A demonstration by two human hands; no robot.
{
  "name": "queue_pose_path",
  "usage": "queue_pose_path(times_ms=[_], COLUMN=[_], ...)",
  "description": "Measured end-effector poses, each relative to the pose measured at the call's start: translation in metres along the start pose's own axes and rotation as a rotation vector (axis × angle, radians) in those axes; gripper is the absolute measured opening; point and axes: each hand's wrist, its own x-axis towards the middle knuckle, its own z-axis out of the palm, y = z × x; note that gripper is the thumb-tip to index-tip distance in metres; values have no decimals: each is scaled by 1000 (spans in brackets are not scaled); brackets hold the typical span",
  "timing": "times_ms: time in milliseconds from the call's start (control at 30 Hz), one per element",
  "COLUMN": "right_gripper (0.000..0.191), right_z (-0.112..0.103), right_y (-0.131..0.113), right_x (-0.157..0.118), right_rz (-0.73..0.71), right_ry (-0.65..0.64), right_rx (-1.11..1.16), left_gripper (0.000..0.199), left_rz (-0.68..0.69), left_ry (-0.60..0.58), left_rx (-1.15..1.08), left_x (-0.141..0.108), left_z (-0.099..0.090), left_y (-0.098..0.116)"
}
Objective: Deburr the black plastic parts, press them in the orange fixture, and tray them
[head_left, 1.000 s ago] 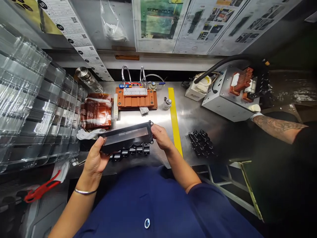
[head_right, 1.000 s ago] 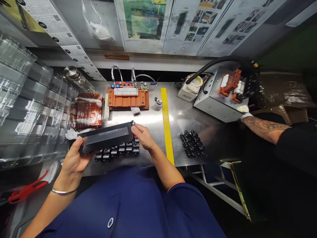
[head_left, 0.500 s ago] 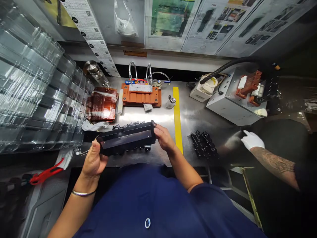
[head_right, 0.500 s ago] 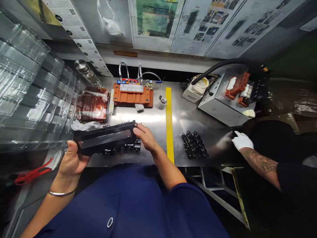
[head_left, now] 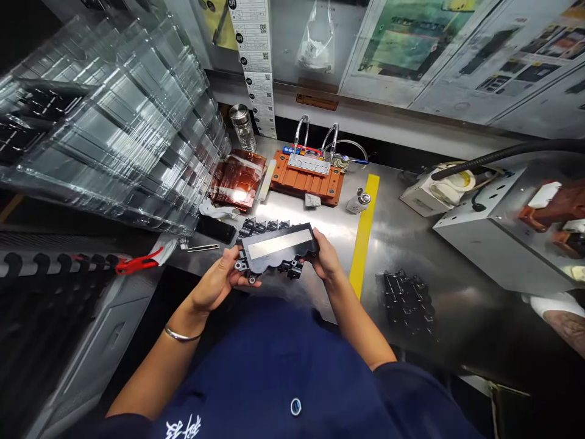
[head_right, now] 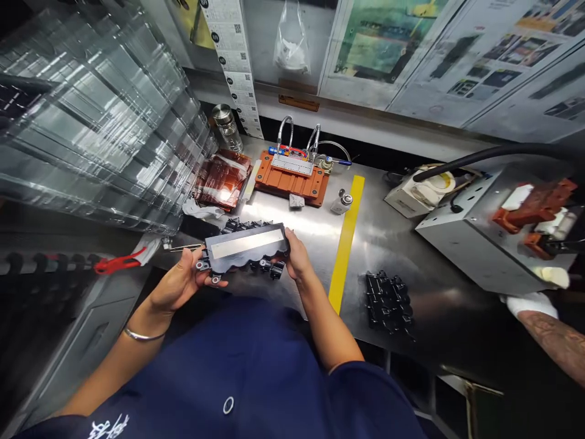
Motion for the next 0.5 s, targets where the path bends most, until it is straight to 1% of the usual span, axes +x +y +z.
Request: queue_pose_path(times_ms=[67, 133, 200, 267, 333, 400, 433, 467, 500], right_gripper=[34, 35, 38, 42, 46, 48, 48, 48, 48], right_z=[2, 4, 5, 6, 7, 8, 8, 9, 10], right_y=[5, 10, 15, 18, 19, 18, 17, 16, 14], right_x=[2, 4, 3, 2, -2, -6, -8, -8, -8], right_rz=[26, 43, 41, 10, -70, -206, -279, -341, -382], right_ry=[-10, -19, -14, 1, 7, -11, -31, -57, -90], right_rx=[7, 20, 44, 57, 36, -11, -38, -64, -93], left_gripper=[68, 72, 67, 58, 54, 51, 51, 51, 51], left_rz=[38, 74, 92, 95, 67, 31, 32, 62, 121], left_ry=[9, 66, 147, 184, 168, 156, 171, 197, 227], left_rx=[53, 113, 136, 118, 95, 112, 135, 169, 214], left_x=[-3, -4, -2, 1, 6, 10, 12, 13, 13], left_z=[3, 5, 5, 1, -6, -15, -20, -25, -30], left_y=[0, 1, 3, 7, 11, 17, 19, 22, 25])
